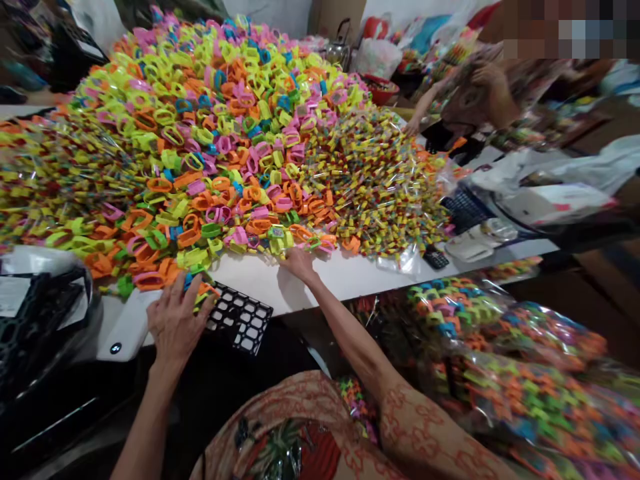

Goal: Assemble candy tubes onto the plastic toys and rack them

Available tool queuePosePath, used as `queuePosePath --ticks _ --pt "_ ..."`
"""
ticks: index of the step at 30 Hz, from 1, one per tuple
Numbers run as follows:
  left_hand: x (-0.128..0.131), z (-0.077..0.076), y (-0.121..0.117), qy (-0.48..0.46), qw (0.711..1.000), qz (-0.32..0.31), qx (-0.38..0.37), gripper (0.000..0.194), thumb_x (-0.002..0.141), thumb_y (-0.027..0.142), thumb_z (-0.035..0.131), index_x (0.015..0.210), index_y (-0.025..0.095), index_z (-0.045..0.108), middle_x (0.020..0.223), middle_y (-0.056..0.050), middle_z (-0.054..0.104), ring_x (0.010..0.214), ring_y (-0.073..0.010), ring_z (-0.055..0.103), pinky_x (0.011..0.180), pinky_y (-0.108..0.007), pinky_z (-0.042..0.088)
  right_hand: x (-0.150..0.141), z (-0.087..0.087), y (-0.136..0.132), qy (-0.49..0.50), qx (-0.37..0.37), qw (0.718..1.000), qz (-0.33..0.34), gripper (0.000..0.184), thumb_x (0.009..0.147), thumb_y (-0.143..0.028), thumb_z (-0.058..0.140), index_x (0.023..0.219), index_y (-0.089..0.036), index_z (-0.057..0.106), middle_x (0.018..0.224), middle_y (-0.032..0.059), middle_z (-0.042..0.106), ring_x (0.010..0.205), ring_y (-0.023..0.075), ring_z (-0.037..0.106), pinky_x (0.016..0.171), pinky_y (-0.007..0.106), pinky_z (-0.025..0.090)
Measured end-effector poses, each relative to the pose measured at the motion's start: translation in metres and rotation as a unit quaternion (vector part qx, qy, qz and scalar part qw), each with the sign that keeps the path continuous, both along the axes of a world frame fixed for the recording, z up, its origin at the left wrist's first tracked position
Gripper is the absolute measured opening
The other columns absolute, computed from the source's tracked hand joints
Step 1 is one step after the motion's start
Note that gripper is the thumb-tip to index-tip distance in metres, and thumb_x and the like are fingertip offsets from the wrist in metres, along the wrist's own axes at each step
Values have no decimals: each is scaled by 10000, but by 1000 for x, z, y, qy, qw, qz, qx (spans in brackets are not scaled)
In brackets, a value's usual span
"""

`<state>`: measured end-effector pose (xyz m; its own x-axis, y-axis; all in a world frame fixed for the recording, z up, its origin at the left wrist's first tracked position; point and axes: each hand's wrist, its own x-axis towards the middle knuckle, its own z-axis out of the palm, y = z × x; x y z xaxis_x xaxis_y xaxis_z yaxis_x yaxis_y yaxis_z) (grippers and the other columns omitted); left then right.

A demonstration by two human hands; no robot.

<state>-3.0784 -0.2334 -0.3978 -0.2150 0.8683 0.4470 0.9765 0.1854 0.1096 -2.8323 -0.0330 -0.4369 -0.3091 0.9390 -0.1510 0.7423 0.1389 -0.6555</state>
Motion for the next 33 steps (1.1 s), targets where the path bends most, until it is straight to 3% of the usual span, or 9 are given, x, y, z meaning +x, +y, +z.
queuePosePath --ticks 2,5,9,12,16,21,25,29,33 --pt "-1 -2 0 3 1000 2 10 479 1015 496 542 1372 216 695 1505 -174 610 1241 -378 650 944 -470 409 1 -3 -2 74 -66 995 -20 239 738 -195 631 544 -206 492 532 25 531 601 185 566 600 299 447" --pt "-1 -5 0 -5 1000 4 15 485 1003 511 550 1382 245 693 1514 -163 607 1257 -360 641 981 -465 398 -2 -6 -14 180 -168 969 21 174 708 -279 621 573 -195 548 488 -20 486 480 116 448 492 248 362" --pt "1 -4 -1 -22 1000 4 -12 510 1003 547 528 1389 254 689 1533 -152 593 1285 -351 624 1003 -456 390 -30 -2 -26 314 -257 912 59 158 574 -289 671 660 -164 626 523 -71 467 477 59 345 457 199 252" --pt "2 -2 -1 -28 999 10 -32 515 1007 556 520 1390 255 687 1546 -146 581 1308 -346 614 1011 -453 383 -61 1 -28 332 -285 894 96 171 557 -264 653 696 -171 615 578 -70 526 508 65 401 477 190 297" --pt "2 0 0 -35 998 14 -44 521 1007 562 526 1395 251 684 1552 -146 574 1342 -353 594 1017 -454 377 -98 -8 -36 325 -260 901 126 113 600 -240 622 650 -193 532 562 -73 508 518 88 456 507 209 353" --pt "2 -1 -1 -40 998 16 -50 507 1005 544 542 1402 259 679 1548 -137 581 1335 -355 595 1033 -459 369 -122 -21 -38 279 -263 907 172 164 637 -208 723 759 -165 621 694 -43 613 658 122 566 618 222 420" --pt "2 -3 -1 -45 997 16 -56 510 994 539 574 1417 270 668 1560 -139 568 1345 -357 585 1051 -468 364 -121 -21 -35 154 -133 939 276 138 723 -182 753 762 -156 623 732 -30 600 707 127 534 652 232 386" --pt "3 2 2 -57 994 13 -92 543 990 557 577 1471 309 627 1596 -131 530 1389 -381 538 1073 -496 354 -127 -18 -51 30 -4 942 335 140 920 -214 651 1036 -147 690 1039 71 687 879 186 598 763 281 432" --pt "3 8 5 -56 992 18 -113 547 1000 566 546 1482 319 620 1629 -140 485 1376 -399 541 1058 -504 367 -125 -1 -52 -42 -9 934 356 210 962 -256 638 1124 -138 700 1111 102 695 969 219 624 800 294 462"
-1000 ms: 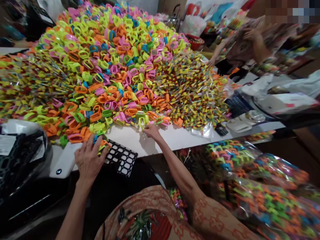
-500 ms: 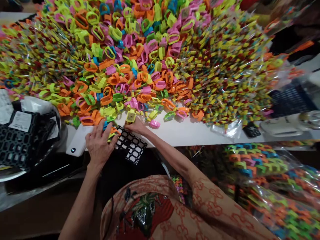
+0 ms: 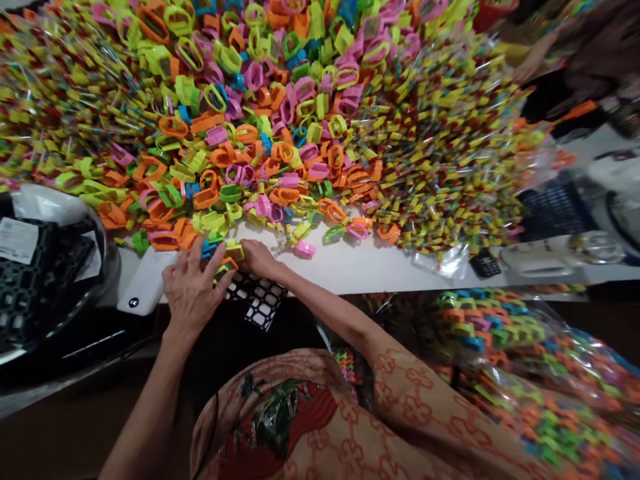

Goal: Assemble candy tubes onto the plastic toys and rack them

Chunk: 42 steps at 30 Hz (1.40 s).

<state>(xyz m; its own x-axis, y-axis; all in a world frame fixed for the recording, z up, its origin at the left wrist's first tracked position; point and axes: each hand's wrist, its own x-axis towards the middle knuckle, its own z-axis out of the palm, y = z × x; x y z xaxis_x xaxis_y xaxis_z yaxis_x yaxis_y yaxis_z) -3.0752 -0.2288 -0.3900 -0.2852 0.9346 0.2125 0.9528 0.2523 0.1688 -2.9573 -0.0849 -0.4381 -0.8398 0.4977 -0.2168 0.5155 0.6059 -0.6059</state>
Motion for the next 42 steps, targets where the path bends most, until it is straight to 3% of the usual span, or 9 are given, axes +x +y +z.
queuePosePath --ticks 6,12,17,21,24,29,33,36,42 --pt "1 -12 9 -25 999 25 36 578 982 610 550 1467 309 637 1628 -164 479 1355 -417 557 1087 -544 350 53 42 42 -37 112 988 -95 336 922 -223 660 1248 -145 691 1290 143 672 1105 268 634 887 354 478" --pt "-7 -10 16 -56 990 25 128 567 996 591 536 1468 293 630 1635 -168 469 1487 -406 443 1217 -615 196 88 53 44 -65 162 976 -128 197 902 -113 544 953 -151 730 1092 125 734 994 252 672 786 322 456" --pt "-25 -21 -22 -130 952 81 265 603 1030 595 443 1488 235 600 1632 -175 467 1543 -335 394 1270 -539 225 135 30 8 188 92 930 -303 172 896 -333 635 917 -180 708 804 55 721 725 183 652 710 298 495" --pt "-21 -59 -48 -332 884 157 288 656 1008 556 468 1543 179 515 1537 -176 569 1403 -274 567 1148 -408 468 149 -1 -14 95 18 948 -304 168 853 -262 666 980 -198 756 840 79 757 798 231 691 754 348 523" --pt "-13 -82 -51 -425 840 216 259 647 929 419 558 1527 175 515 1338 -139 717 1204 -242 695 1021 -356 556 142 -3 -13 -27 89 966 -243 122 873 -190 643 884 -187 764 934 122 756 1008 298 684 836 376 502" --pt "-25 -93 -32 -404 875 218 155 408 709 311 636 1075 155 727 934 -80 793 849 -244 740 823 -351 605 126 14 -5 -55 84 977 -186 90 763 -92 630 714 -163 657 952 104 715 889 226 657 720 294 436" --pt "-40 -99 -20 -374 900 181 132 370 660 302 607 982 168 730 998 -97 793 926 -276 746 866 -374 598 99 12 -21 70 -109 968 -216 75 697 -183 642 655 -179 580 662 -12 611 654 134 572 617 240 405" --pt "-43 -107 -19 -342 915 160 145 367 694 366 597 969 168 735 1106 -130 771 1007 -300 733 921 -406 585 63 1 -41 182 -311 903 -233 55 636 -211 635 655 -177 596 590 -41 584 570 118 540 583 232 432" --pt "-41 -113 -22 -313 928 128 156 304 692 364 582 881 177 729 1029 -110 750 955 -270 718 870 -373 589 6 -28 -69 222 -341 886 -220 141 640 -255 736 646 -169 625 603 -52 578 596 106 517 585 211 404"
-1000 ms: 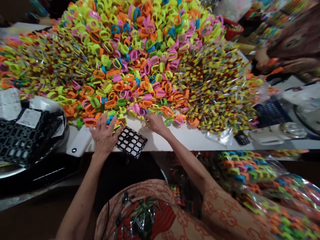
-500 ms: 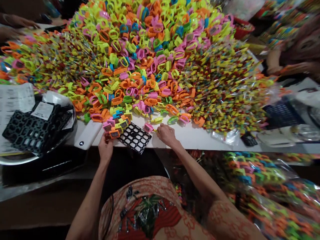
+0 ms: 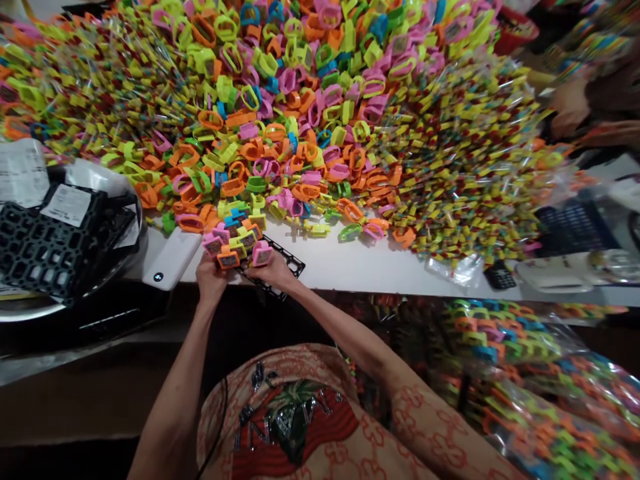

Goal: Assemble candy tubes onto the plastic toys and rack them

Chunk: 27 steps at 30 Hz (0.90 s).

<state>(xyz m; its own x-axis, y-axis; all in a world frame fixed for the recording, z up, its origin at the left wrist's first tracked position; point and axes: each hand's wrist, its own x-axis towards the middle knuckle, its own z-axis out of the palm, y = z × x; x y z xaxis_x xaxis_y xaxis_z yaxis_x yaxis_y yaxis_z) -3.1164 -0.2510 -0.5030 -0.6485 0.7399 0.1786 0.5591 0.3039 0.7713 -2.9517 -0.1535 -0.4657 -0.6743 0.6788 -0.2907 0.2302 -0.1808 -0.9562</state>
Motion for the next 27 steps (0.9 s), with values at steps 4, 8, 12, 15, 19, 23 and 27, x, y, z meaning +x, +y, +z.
queuePosePath --ticks 4,8,12,15,19,23,27 --pt "1 1 -1 -10 1000 -18 18 232 690 367 599 792 191 710 1031 -105 739 929 -257 716 841 -362 589 -2 -8 -1 -23 122 990 64 192 768 -248 694 638 -169 578 657 -37 562 641 109 509 613 209 368" --pt "1 2 2 -10 1000 -15 10 228 670 363 621 808 206 710 996 -95 740 958 -267 707 900 -400 588 -3 -2 -4 -92 297 937 158 96 899 -187 619 836 -153 683 972 58 709 802 152 608 713 235 395" --pt "-3 6 8 -13 1000 1 23 235 651 393 630 779 205 688 888 -85 734 876 -271 695 872 -426 592 -10 16 -1 -159 346 899 216 179 966 -254 611 1034 -144 735 1093 92 727 857 183 644 689 253 388" --pt "-4 10 8 -26 1000 1 3 306 648 403 667 854 180 708 878 -74 731 858 -271 691 857 -425 588 5 36 26 -157 344 896 234 192 922 -243 673 1059 -142 760 1005 60 735 902 189 655 747 244 425" --pt "5 21 -6 -16 997 77 5 383 717 393 648 999 150 740 920 -79 728 836 -236 676 841 -397 587 45 62 84 -311 403 857 72 388 951 -93 501 1278 -148 701 1294 139 668 1116 249 632 909 322 456" --pt "27 46 -23 45 981 155 108 469 912 443 551 1232 145 721 1186 -157 695 1059 -264 683 952 -413 569 77 67 107 -382 423 818 75 369 958 -94 454 1226 -139 704 1361 184 620 1077 277 640 878 359 470" --pt "41 75 -21 192 970 48 143 513 1003 514 501 1371 199 672 1399 -193 630 1347 -310 585 1172 -495 421 104 49 80 -291 408 861 -87 232 948 -149 531 1112 -113 691 1151 145 700 969 218 661 832 297 475"
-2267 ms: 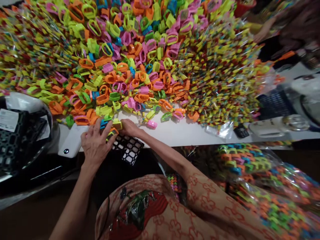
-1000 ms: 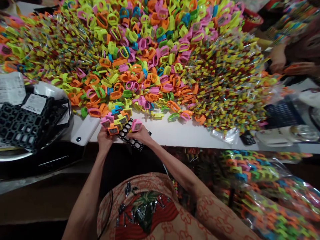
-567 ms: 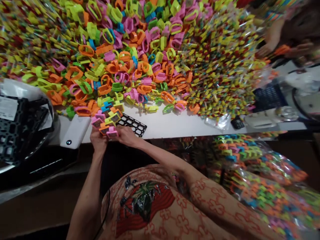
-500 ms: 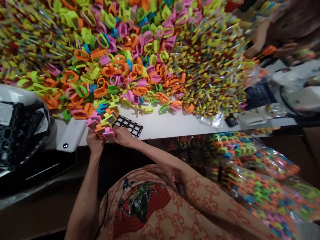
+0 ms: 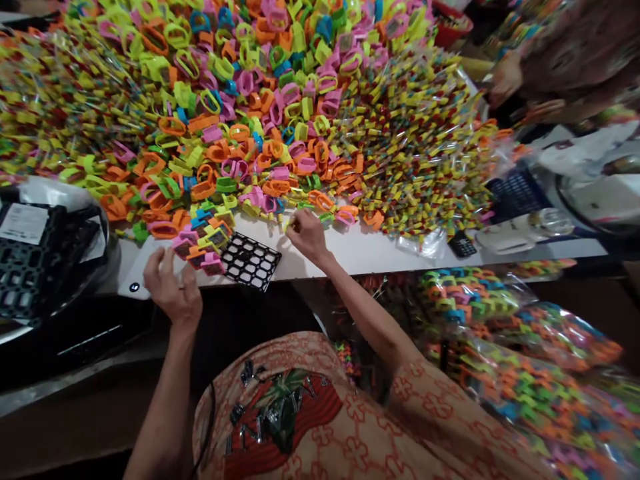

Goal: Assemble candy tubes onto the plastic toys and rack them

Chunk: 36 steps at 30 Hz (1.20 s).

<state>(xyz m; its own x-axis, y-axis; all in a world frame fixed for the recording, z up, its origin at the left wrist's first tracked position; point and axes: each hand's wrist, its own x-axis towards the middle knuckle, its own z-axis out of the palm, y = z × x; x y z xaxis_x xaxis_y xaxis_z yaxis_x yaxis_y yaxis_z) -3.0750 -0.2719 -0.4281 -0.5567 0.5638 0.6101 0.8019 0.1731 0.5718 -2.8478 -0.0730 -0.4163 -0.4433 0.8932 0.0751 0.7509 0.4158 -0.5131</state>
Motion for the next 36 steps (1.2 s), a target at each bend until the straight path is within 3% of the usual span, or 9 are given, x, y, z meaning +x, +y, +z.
queuePosePath --ticks 2,5,11,15,20,23,29,34,36 --pt "-1 9 10 55 995 -68 -49 496 1004 535 517 1362 237 684 1469 -174 613 1443 -330 513 1241 -546 298 14 -12 -17 51 -55 996 -41 164 930 -202 604 1046 -128 695 996 90 724 871 185 666 778 266 469" --pt "-8 12 26 57 979 -152 -126 460 992 578 536 1272 273 737 1509 -135 611 1498 -350 454 1264 -594 179 30 -25 -30 -4 -128 990 -51 111 891 -229 672 972 -178 729 911 42 739 845 186 670 751 270 453" --pt "-17 3 33 35 971 -183 -151 529 991 667 472 1146 275 790 1554 -88 582 1497 -359 449 1270 -600 145 32 -15 -12 -120 -95 987 49 94 852 -144 681 798 -159 757 1035 96 731 973 209 638 822 307 435" --pt "-16 0 31 41 972 -175 -150 486 999 640 491 1106 279 799 1546 -85 590 1498 -347 452 1272 -604 145 -2 -20 -13 61 -229 967 94 74 759 -197 774 785 -144 730 801 13 686 763 138 603 698 240 426" --pt "-17 -2 32 43 972 -172 -155 490 1000 638 485 1088 280 807 1534 -96 600 1501 -341 456 1273 -587 157 -73 -46 -36 276 -421 860 81 213 617 -200 793 789 -149 677 717 -43 653 675 119 584 626 208 468" --pt "-17 -4 31 28 973 -168 -158 518 985 678 472 1116 305 807 1535 -90 599 1517 -338 438 1282 -574 143 -96 -50 -40 271 -387 872 126 198 626 -202 794 771 -153 669 721 -51 645 703 117 580 637 195 454" --pt "-17 -5 31 31 971 -182 -155 637 941 766 475 1339 331 718 1564 -112 568 1519 -361 431 1284 -616 86 -109 -33 -46 46 -173 938 296 112 829 -131 662 930 -141 709 931 61 737 839 182 639 717 247 417" --pt "-18 1 34 44 970 -177 -161 466 906 643 663 1260 355 755 1549 -108 584 1483 -373 475 1274 -625 123 -104 -19 -37 -24 -161 930 329 157 896 -212 664 1023 -139 719 1046 94 741 918 207 654 757 260 444" --pt "-17 0 36 20 974 -170 -151 426 903 628 674 1208 347 772 1526 -107 603 1480 -371 478 1282 -619 115 -84 -14 -17 -12 -147 953 266 175 900 -223 656 1043 -149 725 1052 79 733 935 201 652 794 264 458"
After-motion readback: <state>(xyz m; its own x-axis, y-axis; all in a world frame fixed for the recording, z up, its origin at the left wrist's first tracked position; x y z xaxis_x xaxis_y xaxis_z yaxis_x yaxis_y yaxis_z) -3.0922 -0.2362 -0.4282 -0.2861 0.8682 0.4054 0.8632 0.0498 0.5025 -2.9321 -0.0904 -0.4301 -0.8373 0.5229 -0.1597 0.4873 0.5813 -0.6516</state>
